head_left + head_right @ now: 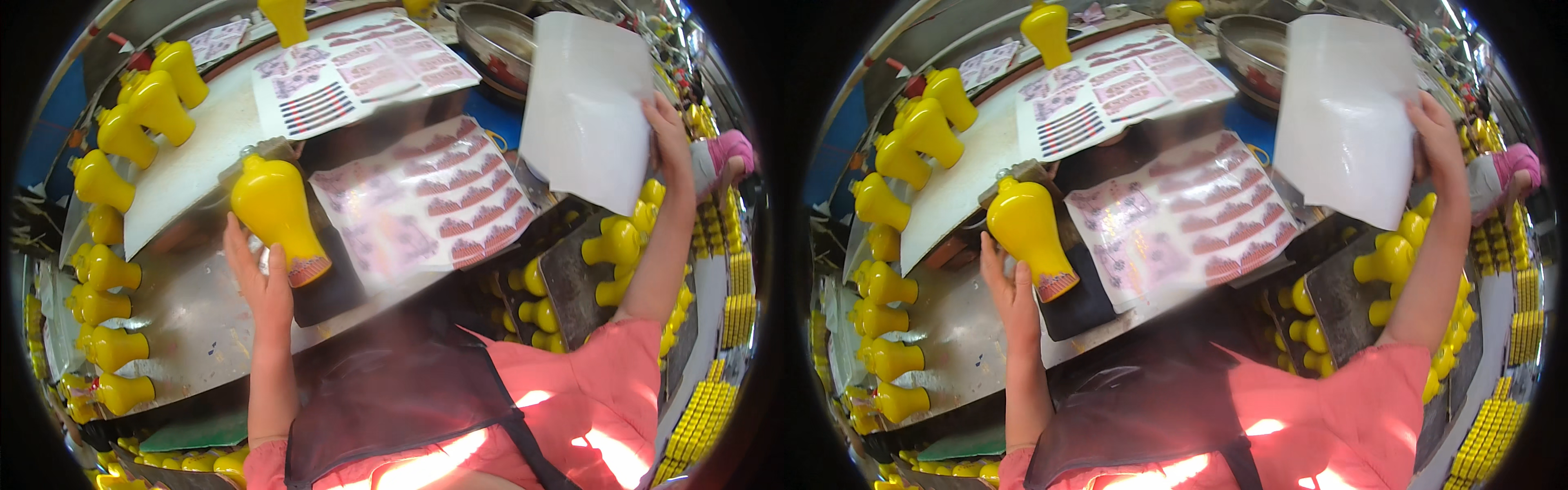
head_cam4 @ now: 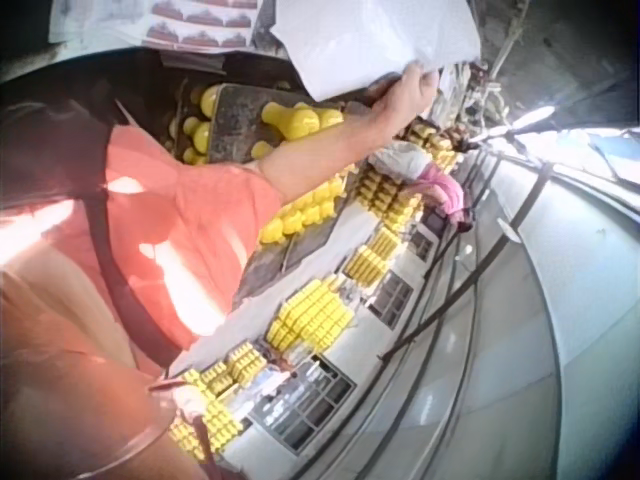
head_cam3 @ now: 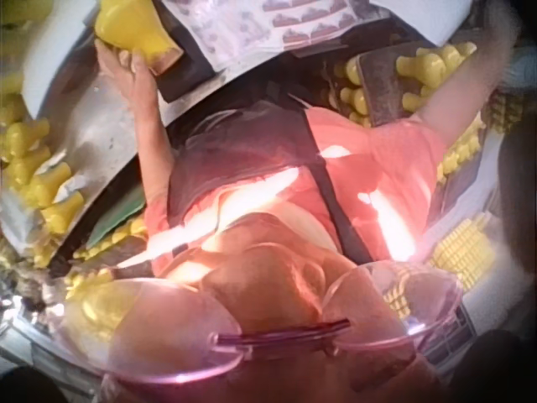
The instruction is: The person applies printed labels to yellow plastic bottles on a metal workbench. They peel each label from a sheet, align it on the bottle, smooth it down, and then place the labeled bottle aside. The process is repeated for multiple bottles.
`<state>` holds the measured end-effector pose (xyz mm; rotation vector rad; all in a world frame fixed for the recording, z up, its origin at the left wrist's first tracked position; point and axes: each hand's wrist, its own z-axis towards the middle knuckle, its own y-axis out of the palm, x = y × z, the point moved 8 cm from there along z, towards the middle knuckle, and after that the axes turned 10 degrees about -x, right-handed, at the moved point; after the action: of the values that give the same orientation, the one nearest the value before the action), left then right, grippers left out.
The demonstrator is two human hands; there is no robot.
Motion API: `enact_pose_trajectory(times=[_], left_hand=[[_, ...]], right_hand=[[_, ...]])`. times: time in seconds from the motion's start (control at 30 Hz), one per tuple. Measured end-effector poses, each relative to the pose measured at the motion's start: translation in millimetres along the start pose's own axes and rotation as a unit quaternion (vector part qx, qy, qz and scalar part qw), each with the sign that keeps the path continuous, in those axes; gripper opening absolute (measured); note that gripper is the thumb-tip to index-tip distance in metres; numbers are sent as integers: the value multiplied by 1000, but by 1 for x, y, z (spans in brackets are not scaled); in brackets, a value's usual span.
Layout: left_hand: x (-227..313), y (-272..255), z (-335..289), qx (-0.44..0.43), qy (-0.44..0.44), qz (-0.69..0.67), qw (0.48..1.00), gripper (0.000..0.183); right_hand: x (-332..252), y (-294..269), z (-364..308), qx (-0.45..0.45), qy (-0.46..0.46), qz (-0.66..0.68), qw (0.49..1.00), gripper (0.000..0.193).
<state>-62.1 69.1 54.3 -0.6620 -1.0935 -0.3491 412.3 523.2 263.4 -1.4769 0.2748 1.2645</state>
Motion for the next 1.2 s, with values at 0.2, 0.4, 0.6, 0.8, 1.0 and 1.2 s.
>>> enact_pose_trajectory(times=[0.2,0.4,0.6,0.8,1.0,1.2], left_hand=[[-23,18,8,-87,-132,-187,970,91],[-34,23,13,-100,-159,-303,934,82],[-40,22,7,-88,-166,-293,937,69],[-43,20,4,-77,-166,-283,941,69],[-60,19,5,-75,-206,-254,942,82],[-49,17,7,-91,-147,-293,940,88]], right_hand=[[95,-162,51,256,54,114,959,22],[113,-190,75,426,-63,310,848,32],[16,152,87,-16,-112,-145,983,22],[9,302,110,-83,-110,-430,892,50],[47,291,121,-15,-175,-413,893,49],[68,266,134,2,-194,-371,908,32]])
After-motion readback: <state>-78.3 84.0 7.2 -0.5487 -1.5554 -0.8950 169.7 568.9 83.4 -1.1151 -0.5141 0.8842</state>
